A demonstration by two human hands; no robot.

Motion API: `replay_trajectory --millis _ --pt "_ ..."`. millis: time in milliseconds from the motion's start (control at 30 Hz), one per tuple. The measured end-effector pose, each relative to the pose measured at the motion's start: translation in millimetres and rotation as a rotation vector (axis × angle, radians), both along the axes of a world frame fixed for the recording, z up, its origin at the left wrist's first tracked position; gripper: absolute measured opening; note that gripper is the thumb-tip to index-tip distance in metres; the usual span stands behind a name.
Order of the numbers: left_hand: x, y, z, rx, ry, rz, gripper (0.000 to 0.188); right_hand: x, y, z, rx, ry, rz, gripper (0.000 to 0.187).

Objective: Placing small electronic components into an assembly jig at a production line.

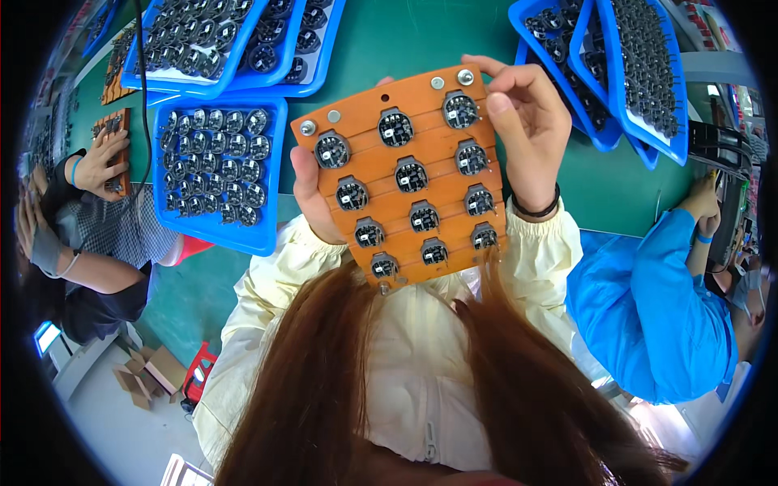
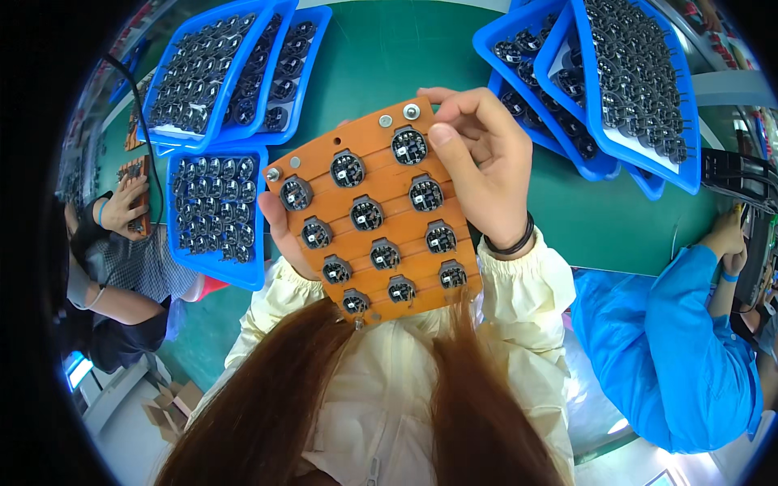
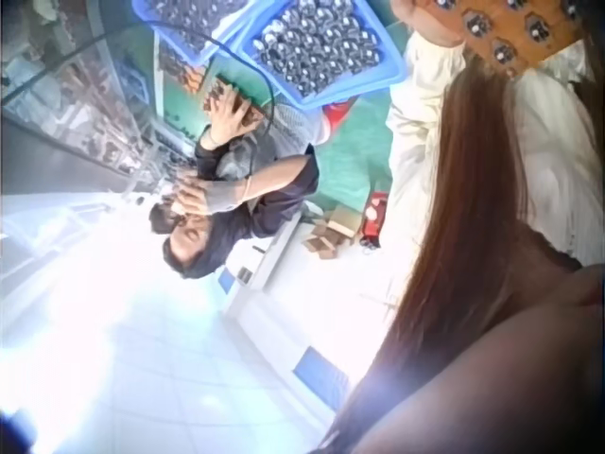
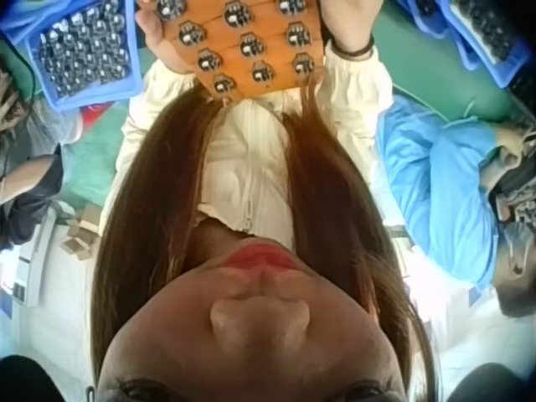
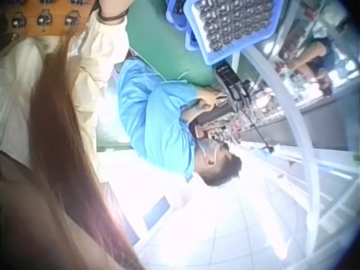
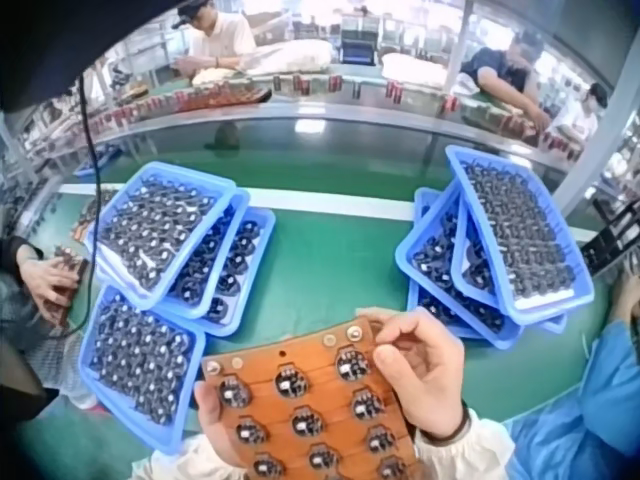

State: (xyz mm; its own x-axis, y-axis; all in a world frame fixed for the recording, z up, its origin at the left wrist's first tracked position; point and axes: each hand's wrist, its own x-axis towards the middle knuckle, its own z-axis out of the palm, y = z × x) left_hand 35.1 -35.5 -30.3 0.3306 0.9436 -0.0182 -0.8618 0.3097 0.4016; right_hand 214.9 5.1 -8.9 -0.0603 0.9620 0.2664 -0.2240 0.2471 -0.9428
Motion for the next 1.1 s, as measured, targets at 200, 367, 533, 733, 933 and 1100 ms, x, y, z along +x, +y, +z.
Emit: replay_trajectory --millis 200,367,533,733,933,1100 --pt "2.0 4.4 -1.2 -0.017 -0.061 0.015 0.098 -3.1 -3.5 0.4 0.074 -0.018 0.005 0.01" --pt "0.2 2.5 0.5 -0.04 -0.027 0.028 0.101 -2.4 -6.1 -0.2 0.149 -0.061 -0.026 0.015" --pt "-2.1 3.8 1.2 -0.047 -0.067 0.01 0.103 -1.6 -7.5 0.5 0.173 -0.074 -0.06 0.016" --pt "-2.1 2.9 -2.5 -0.022 -0.142 -0.007 0.1 -2.4 -8.7 -3.1 0.205 -0.095 -0.112 0.019" --pt "-1.4 2.4 3.5 -0.041 -0.038 0.007 0.096 -3.7 -9.2 -5.3 0.162 -0.05 -0.127 0.026" --pt "-0.3 2.4 5.0 -0.062 0.016 0.038 0.093 -5.8 -9.3 -4.6 0.128 -0.059 -0.132 0.026"
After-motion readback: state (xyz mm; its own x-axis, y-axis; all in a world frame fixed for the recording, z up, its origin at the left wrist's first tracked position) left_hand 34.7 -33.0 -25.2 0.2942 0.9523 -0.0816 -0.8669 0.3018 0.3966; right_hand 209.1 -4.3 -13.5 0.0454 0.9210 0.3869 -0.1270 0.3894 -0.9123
